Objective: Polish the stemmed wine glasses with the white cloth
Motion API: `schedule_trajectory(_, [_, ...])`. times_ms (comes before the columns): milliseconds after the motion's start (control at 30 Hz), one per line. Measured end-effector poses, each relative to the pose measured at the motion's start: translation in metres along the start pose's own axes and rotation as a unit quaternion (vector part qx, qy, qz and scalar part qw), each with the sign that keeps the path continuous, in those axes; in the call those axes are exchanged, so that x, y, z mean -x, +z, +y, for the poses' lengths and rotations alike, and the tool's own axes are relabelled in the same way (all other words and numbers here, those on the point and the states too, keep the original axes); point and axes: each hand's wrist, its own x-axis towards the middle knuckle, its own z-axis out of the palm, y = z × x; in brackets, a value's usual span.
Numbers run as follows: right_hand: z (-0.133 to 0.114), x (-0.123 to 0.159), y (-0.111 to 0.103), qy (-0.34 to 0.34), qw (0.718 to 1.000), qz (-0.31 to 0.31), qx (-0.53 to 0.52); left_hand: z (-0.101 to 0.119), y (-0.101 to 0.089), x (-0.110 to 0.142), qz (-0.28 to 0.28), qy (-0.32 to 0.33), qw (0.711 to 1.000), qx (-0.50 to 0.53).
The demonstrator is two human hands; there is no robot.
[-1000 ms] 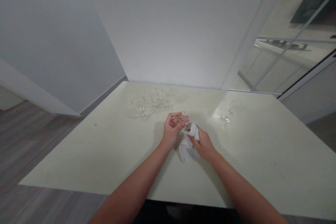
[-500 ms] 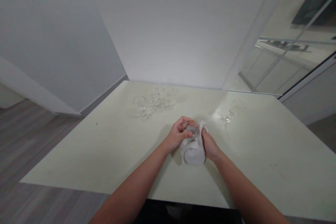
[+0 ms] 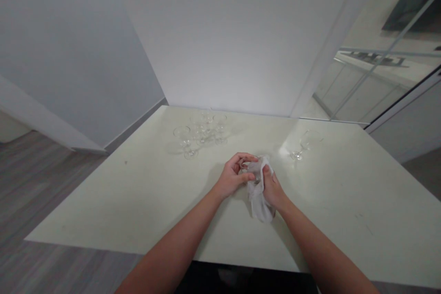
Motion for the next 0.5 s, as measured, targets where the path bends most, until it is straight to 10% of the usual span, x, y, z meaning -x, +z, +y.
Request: schedule_trajectory(500, [0.015, -0.017, -0.008, 0.002, 0.985, 0.118, 0.124, 0.002, -0.014, -0.003, 0.19, 0.084, 0.978, -0.021])
